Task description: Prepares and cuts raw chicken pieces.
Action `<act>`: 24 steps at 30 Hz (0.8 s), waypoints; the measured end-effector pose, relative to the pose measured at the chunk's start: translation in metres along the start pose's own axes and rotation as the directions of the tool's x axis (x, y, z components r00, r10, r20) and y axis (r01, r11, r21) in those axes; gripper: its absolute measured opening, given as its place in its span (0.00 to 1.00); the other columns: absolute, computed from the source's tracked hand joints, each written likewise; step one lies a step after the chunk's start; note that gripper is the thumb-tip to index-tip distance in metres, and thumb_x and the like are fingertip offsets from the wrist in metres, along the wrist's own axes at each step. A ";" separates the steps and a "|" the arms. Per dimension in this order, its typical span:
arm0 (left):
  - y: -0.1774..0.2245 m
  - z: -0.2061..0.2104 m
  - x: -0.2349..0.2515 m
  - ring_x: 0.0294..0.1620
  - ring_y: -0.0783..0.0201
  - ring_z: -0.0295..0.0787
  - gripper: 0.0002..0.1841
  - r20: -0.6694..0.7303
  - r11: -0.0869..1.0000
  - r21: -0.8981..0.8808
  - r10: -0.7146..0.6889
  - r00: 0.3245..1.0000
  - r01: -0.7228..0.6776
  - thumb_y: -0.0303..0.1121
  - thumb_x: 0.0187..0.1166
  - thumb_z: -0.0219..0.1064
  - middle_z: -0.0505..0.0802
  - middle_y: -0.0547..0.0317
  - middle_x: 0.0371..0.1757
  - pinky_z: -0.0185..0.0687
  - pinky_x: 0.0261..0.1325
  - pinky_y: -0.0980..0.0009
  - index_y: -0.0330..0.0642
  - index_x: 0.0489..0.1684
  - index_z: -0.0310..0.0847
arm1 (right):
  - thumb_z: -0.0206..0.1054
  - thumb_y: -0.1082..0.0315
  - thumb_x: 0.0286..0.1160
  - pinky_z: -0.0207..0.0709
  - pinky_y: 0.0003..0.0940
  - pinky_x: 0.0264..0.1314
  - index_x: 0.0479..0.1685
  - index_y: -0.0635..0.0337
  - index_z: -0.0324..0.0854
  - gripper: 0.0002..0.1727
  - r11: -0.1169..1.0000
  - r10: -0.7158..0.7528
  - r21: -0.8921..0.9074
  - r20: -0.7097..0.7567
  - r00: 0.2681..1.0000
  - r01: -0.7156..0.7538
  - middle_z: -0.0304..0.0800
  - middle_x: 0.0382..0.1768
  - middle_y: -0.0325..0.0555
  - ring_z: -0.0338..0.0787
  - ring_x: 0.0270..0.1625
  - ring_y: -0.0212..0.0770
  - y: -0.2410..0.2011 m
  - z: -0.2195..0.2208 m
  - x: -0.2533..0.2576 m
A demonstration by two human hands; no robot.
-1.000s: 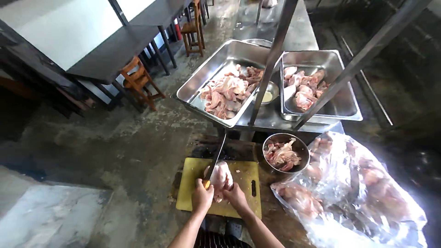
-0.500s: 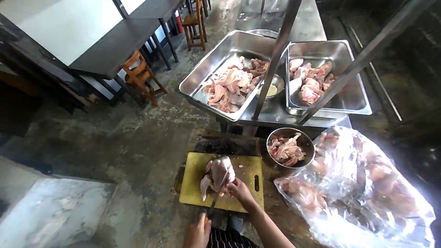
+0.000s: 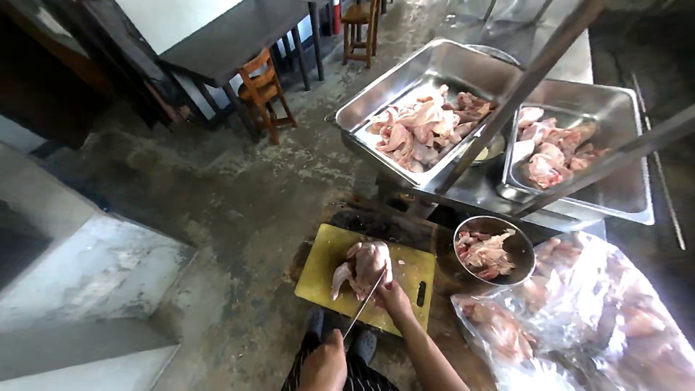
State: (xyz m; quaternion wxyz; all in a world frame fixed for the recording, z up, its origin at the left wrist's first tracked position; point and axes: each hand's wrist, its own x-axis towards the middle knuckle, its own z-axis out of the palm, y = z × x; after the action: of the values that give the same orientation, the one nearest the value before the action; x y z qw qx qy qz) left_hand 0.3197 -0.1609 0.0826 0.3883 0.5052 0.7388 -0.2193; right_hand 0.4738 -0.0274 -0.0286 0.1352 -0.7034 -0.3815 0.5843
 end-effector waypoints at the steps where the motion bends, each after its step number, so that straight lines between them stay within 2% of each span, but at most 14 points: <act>1: 0.000 0.003 0.002 0.59 0.40 0.94 0.25 -0.005 1.000 0.004 0.006 1.000 -0.006 0.45 0.95 0.46 0.93 0.41 0.58 0.89 0.59 0.41 0.47 0.86 0.62 | 0.58 0.55 0.90 0.87 0.47 0.51 0.59 0.64 0.84 0.20 0.999 0.035 -0.004 0.017 0.999 -0.035 0.94 0.44 0.52 0.94 0.43 0.45 -0.003 -0.001 -0.003; 3: 0.001 0.008 0.005 0.58 0.41 0.94 0.23 -0.022 1.000 0.018 0.012 1.000 -0.011 0.43 0.95 0.46 0.94 0.42 0.57 0.89 0.58 0.42 0.47 0.85 0.62 | 0.51 0.52 0.94 0.85 0.39 0.37 0.53 0.64 0.85 0.24 0.997 0.067 0.027 0.077 0.995 -0.069 0.91 0.35 0.48 0.89 0.31 0.40 -0.001 -0.002 -0.006; 5: 0.002 0.011 0.007 0.57 0.42 0.95 0.23 -0.044 1.000 0.028 0.011 0.999 -0.010 0.42 0.95 0.47 0.94 0.43 0.56 0.90 0.57 0.44 0.47 0.84 0.64 | 0.47 0.50 0.95 0.75 0.32 0.26 0.47 0.62 0.83 0.25 0.998 0.046 0.040 0.126 0.991 -0.051 0.81 0.26 0.42 0.78 0.21 0.35 0.001 -0.006 -0.009; 6: 0.002 0.013 0.008 0.57 0.42 0.95 0.23 -0.049 0.999 0.033 0.008 0.999 -0.007 0.42 0.95 0.47 0.94 0.43 0.55 0.90 0.57 0.44 0.47 0.85 0.63 | 0.47 0.50 0.95 0.71 0.31 0.24 0.44 0.61 0.82 0.26 0.999 0.028 0.035 0.139 0.990 -0.033 0.78 0.24 0.40 0.74 0.20 0.33 0.003 -0.007 -0.008; 8: 0.003 0.014 0.010 0.57 0.41 0.95 0.23 -0.053 0.999 0.053 -0.001 0.999 0.003 0.40 0.95 0.46 0.94 0.43 0.54 0.90 0.56 0.44 0.48 0.85 0.62 | 0.46 0.50 0.96 0.69 0.30 0.24 0.42 0.61 0.82 0.26 0.999 0.007 0.035 0.154 0.988 -0.013 0.76 0.23 0.39 0.72 0.19 0.33 0.006 -0.007 -0.007; 11: 0.008 0.015 0.013 0.57 0.41 0.95 0.23 -0.056 0.997 0.076 -0.004 0.998 0.008 0.39 0.94 0.46 0.94 0.43 0.54 0.90 0.56 0.44 0.48 0.86 0.61 | 0.44 0.50 0.97 0.67 0.28 0.20 0.37 0.59 0.79 0.26 0.994 0.043 0.090 0.159 0.986 -0.058 0.72 0.21 0.38 0.69 0.17 0.32 0.006 -0.007 -0.008; 15: 0.012 0.026 0.033 0.55 0.40 0.95 0.24 -0.134 0.998 0.057 0.047 0.990 -0.039 0.34 0.92 0.49 0.94 0.40 0.53 0.91 0.53 0.44 0.44 0.86 0.63 | 0.49 0.52 0.95 0.65 0.26 0.16 0.33 0.59 0.77 0.24 0.947 0.037 0.308 0.179 0.983 -0.091 0.74 0.18 0.39 0.69 0.14 0.32 0.016 -0.002 0.001; 19: 0.004 0.022 0.038 0.56 0.40 0.95 0.24 -0.121 0.997 0.070 0.050 0.991 -0.042 0.34 0.91 0.49 0.94 0.40 0.53 0.90 0.56 0.43 0.44 0.87 0.61 | 0.52 0.55 0.94 0.69 0.28 0.17 0.34 0.60 0.78 0.22 0.869 0.022 0.486 0.151 0.988 -0.094 0.75 0.18 0.39 0.71 0.15 0.32 0.013 0.006 -0.002; 22: -0.006 0.010 0.023 0.57 0.40 0.95 0.23 -0.092 0.995 0.095 0.026 0.995 -0.017 0.34 0.92 0.49 0.93 0.40 0.53 0.90 0.57 0.44 0.42 0.85 0.61 | 0.55 0.54 0.92 0.67 0.28 0.16 0.32 0.60 0.77 0.21 0.853 0.022 0.516 0.126 0.992 -0.084 0.73 0.17 0.39 0.69 0.13 0.32 0.022 0.016 0.009; 24: -0.005 0.005 0.019 0.57 0.40 0.95 0.23 -0.079 0.995 0.103 0.003 0.997 0.005 0.34 0.92 0.48 0.94 0.40 0.53 0.90 0.56 0.44 0.43 0.85 0.61 | 0.53 0.53 0.94 0.67 0.28 0.17 0.34 0.60 0.76 0.22 0.868 0.014 0.490 0.123 0.992 -0.073 0.71 0.17 0.39 0.69 0.14 0.32 0.024 0.024 0.010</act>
State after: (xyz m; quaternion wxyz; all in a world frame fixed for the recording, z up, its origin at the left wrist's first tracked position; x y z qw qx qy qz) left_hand 0.3132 -0.1554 0.0645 0.3320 0.5324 0.7417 -0.2371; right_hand 0.4614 -0.0427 -0.0577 0.2750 -0.6189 -0.2108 0.7049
